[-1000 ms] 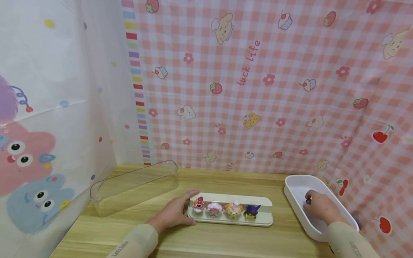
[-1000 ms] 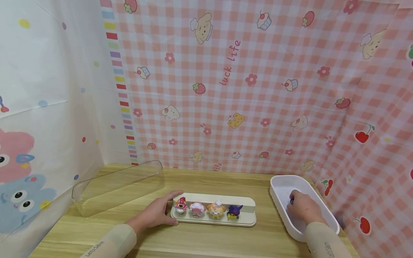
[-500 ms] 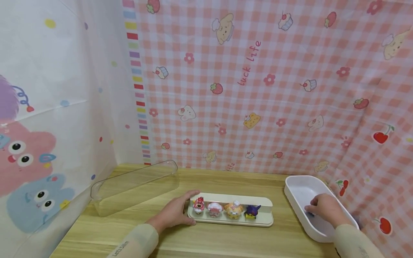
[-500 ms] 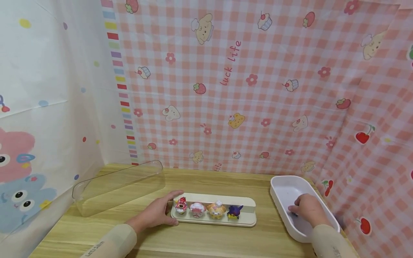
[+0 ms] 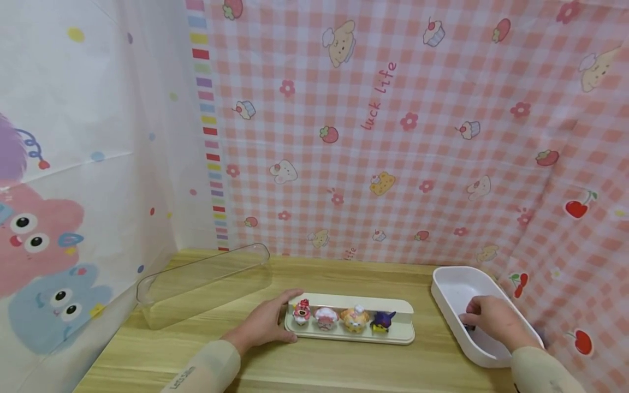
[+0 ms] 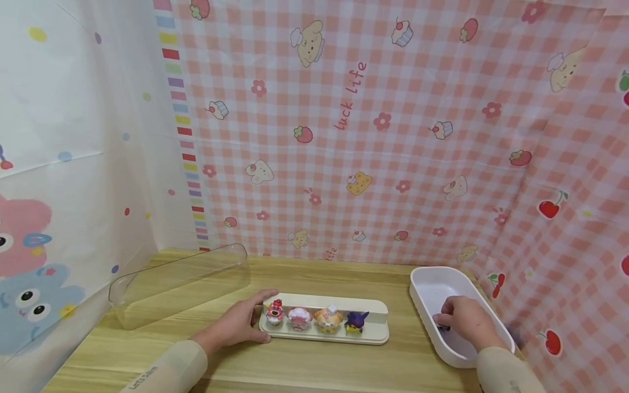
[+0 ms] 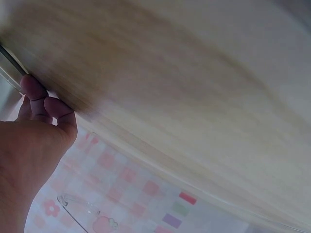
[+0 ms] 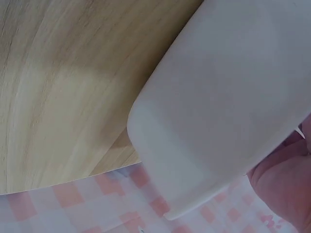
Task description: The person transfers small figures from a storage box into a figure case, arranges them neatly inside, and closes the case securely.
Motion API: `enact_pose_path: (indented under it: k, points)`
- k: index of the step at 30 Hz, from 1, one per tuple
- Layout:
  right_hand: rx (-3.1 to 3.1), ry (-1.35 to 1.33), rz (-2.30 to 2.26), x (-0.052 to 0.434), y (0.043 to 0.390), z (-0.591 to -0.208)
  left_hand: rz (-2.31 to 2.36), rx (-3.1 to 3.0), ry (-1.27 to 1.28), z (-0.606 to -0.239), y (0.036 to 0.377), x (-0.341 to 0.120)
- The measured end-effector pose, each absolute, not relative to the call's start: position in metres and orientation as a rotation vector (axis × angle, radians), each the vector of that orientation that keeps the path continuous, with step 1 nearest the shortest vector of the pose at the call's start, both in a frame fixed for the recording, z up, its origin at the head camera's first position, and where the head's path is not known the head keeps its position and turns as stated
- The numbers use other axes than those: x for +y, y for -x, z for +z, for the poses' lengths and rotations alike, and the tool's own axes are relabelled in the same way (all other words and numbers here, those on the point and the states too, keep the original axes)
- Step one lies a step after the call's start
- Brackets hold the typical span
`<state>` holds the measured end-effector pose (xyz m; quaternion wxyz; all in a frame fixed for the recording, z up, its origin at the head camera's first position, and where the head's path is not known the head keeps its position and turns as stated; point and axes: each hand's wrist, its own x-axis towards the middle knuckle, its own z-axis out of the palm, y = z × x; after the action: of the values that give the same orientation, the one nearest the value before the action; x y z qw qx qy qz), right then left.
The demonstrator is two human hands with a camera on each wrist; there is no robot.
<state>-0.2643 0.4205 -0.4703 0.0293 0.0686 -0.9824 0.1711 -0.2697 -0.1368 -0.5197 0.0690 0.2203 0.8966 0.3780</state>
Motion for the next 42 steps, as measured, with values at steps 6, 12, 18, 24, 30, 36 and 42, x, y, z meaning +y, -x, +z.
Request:
enact_pose_path:
  k: [6, 12, 18, 24, 30, 36, 42]
  points:
    - [-3.079, -0.214, 0.499, 0.418, 0.266, -0.473, 1.141, 2.698, -0.663, -0.519, 0.269, -0.137]
    - [-3.095, -0.184, 0.433, 0.417, 0.264, -0.474, 1.145, 2.698, -0.666, -0.52, 0.269, -0.137]
    - [-3.098, -0.136, 0.331, 0.416, 0.262, -0.47, 1.15, 2.691, -0.662, -0.519, 0.269, -0.137]
    - [-3.097, -0.086, 0.264, 0.413, 0.26, -0.47, 1.144, 2.697, -0.661, -0.518, 0.268, -0.136]
    - [-3.151, 0.0, 0.246, 0.407, 0.258, -0.47, 1.142, 2.696, -0.665, -0.517, 0.267, -0.135]
    - [-3.149, 0.058, 0.187, 0.406, 0.255, -0.467, 1.139, 2.696, -0.659, -0.516, 0.266, -0.135]
    - [-3.117, 0.041, 0.171, 0.405, 0.253, -0.466, 1.12, 2.715, -0.655, -0.518, 0.267, -0.135]
